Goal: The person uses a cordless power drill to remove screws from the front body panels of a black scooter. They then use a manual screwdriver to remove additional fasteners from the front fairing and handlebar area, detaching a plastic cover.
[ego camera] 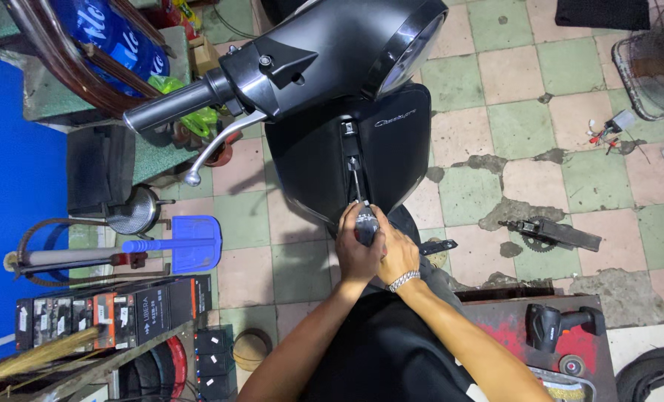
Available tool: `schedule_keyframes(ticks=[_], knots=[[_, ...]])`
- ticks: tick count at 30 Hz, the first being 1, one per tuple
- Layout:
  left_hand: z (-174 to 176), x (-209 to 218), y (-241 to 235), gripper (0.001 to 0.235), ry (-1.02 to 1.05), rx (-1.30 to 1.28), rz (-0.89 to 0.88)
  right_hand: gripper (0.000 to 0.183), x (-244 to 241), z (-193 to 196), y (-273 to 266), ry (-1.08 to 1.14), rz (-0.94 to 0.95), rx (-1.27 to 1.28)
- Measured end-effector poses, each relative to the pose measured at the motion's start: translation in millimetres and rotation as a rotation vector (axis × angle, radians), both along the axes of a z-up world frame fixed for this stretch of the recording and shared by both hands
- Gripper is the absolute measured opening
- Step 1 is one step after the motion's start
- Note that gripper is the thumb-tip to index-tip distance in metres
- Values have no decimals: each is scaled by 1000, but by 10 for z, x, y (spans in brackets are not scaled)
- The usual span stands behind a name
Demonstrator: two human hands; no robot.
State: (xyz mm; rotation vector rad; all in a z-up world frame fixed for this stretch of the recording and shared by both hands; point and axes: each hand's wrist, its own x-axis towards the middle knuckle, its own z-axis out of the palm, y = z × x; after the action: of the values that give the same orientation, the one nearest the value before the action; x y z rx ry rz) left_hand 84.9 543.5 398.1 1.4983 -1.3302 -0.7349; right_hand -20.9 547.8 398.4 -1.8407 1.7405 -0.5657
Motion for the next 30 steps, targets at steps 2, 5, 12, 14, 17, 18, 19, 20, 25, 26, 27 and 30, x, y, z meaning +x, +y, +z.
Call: schedule_keyframes(ticks=[2, 5, 12, 14, 17, 18, 19, 20, 25, 26, 27, 30], knots=[[46, 11, 4, 61, 32, 3, -17, 72, -1, 10, 1, 0, 12, -23], [150, 34, 0, 62, 53, 10, -38, 75, -1, 62, 21, 7, 16, -18], [-405, 340, -498, 54, 908, 556, 207, 104, -63, 117, 13, 105, 71, -35], [-881, 386, -820, 43, 1283, 603, 60, 104, -62, 97, 15, 96, 71, -43], [-1489, 327, -1186, 29, 1606, 576, -51, 101, -71, 98, 2, 77, 60, -71], [-1633, 262, -1245, 26, 1675, 552, -68, 101, -65, 111, 2, 65, 60, -105], [-1747, 199, -1267, 26, 1745, 539, -23, 101, -63, 131, -8, 54, 60, -140], [-1833, 143, -1296, 25, 1811, 529, 20, 99, -72, 163, -21, 35, 48, -118], [-2196, 2, -1423, 18, 1873, 505, 145, 95, -176, 300, -79, 1, 21, -10], [-2231, -17, -1494, 16, 1836, 519, 173, 95, -184, 318, -85, 19, 26, 12], [-2254, -40, -1547, 14, 1798, 533, 200, 95, -194, 335, -88, 35, 32, 34], [-2275, -73, -1627, 20, 1712, 618, 312, 95, -231, 362, -115, 16, 74, -55]])
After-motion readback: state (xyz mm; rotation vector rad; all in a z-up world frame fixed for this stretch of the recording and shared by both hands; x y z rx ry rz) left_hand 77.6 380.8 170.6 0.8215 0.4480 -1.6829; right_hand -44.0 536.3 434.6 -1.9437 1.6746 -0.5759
